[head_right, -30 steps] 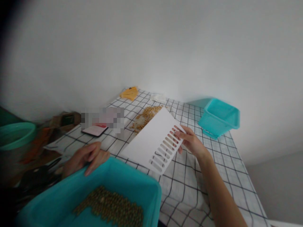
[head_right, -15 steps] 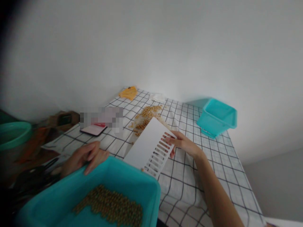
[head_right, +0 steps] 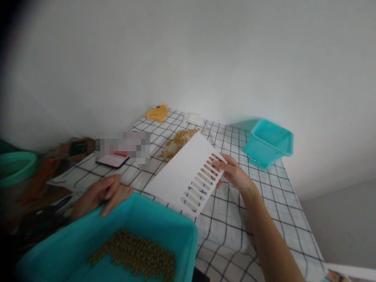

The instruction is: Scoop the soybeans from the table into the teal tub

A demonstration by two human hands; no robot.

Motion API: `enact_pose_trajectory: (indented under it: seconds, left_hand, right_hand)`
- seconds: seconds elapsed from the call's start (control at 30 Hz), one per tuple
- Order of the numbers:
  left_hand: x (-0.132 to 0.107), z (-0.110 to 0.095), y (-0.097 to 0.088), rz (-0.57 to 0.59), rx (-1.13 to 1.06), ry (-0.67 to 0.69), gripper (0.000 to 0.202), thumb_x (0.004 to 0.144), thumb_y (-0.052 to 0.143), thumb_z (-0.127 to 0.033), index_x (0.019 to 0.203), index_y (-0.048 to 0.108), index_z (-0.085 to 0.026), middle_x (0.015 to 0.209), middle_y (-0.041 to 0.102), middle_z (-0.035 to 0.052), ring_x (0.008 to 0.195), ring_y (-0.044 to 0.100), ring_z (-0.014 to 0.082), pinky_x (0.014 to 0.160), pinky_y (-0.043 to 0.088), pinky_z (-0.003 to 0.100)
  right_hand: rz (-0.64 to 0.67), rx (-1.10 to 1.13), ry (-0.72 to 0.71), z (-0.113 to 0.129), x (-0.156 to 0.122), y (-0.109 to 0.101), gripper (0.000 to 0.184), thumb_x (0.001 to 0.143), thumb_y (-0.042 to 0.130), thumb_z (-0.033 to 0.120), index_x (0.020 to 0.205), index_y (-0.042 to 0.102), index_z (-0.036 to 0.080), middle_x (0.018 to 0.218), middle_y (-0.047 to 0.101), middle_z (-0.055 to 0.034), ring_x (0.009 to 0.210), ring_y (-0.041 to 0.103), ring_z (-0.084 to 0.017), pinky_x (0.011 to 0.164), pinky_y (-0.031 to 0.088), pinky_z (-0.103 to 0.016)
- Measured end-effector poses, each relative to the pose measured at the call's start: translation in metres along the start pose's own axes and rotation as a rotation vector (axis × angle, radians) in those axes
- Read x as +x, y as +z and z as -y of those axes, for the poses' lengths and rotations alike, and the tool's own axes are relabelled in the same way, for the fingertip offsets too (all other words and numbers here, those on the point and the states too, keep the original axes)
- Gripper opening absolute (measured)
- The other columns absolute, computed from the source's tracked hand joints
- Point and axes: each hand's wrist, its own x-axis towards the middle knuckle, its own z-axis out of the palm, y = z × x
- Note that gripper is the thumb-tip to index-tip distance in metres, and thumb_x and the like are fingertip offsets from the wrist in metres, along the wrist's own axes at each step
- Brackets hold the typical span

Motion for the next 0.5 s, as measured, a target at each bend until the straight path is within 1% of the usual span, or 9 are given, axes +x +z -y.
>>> enact_pose_trajectory:
  seconds: [0.13, 0.27, 0.33, 0.43, 0.5]
  left_hand:
    - [0.0, 0.002, 0.005, -0.054, 0.012, 0.019, 0.039, 0.094, 0.065, -0.042, 0.06, 0.06, -0.024, 0.037, 0.054, -0.0017, 0.043, 0.039, 0.0159, 0.055, 0.043, 0.029]
    - [0.0, 0.005, 0.009, -0.117, -0.004, 0.049, 0.04, 0.094, 0.064, -0.041, 0.058, 0.058, -0.024, 0.035, 0.05, -0.0027, 0.041, 0.034, 0.0155, 0.053, 0.041, 0.03]
    - [0.0, 0.004, 0.008, -0.102, -0.009, 0.048, 0.041, 0.094, 0.064, -0.042, 0.058, 0.058, -0.024, 0.035, 0.051, -0.0026, 0.042, 0.035, 0.0155, 0.053, 0.041, 0.03]
    - [0.0, 0.001, 0.006, -0.038, 0.015, 0.004, 0.04, 0.093, 0.067, -0.044, 0.059, 0.06, -0.024, 0.037, 0.054, -0.0019, 0.044, 0.04, 0.0159, 0.055, 0.043, 0.03]
    - [0.0, 0.001, 0.006, -0.075, 0.041, 0.003, 0.04, 0.091, 0.068, -0.044, 0.058, 0.058, -0.024, 0.036, 0.053, -0.0017, 0.043, 0.04, 0.016, 0.054, 0.043, 0.03]
  right_hand:
    - [-0.154, -0.02, -0.07, 0.0, 0.006, 0.001, 0.027, 0.083, 0.073, 0.042, 0.076, 0.064, 0.018, 0.056, 0.054, 0.0035, 0.041, 0.048, -0.009, 0.035, 0.044, -0.02]
    - [-0.254, -0.035, -0.125, -0.003, 0.011, 0.0, 0.028, 0.082, 0.07, 0.044, 0.074, 0.063, 0.018, 0.056, 0.055, 0.0025, 0.04, 0.045, -0.009, 0.035, 0.042, -0.021]
    - [-0.29, -0.038, -0.135, -0.004, 0.012, -0.002, 0.028, 0.083, 0.07, 0.046, 0.076, 0.065, 0.018, 0.057, 0.055, 0.0016, 0.041, 0.046, -0.01, 0.034, 0.04, -0.022]
    - [-0.343, -0.006, -0.127, -0.005, 0.013, -0.005, 0.029, 0.082, 0.072, 0.047, 0.076, 0.065, 0.02, 0.057, 0.055, 0.0022, 0.041, 0.046, -0.011, 0.034, 0.038, -0.023]
    - [-0.392, 0.029, -0.124, -0.007, 0.013, -0.006, 0.028, 0.08, 0.075, 0.047, 0.078, 0.066, 0.02, 0.059, 0.058, 0.0023, 0.043, 0.049, -0.011, 0.038, 0.042, -0.024]
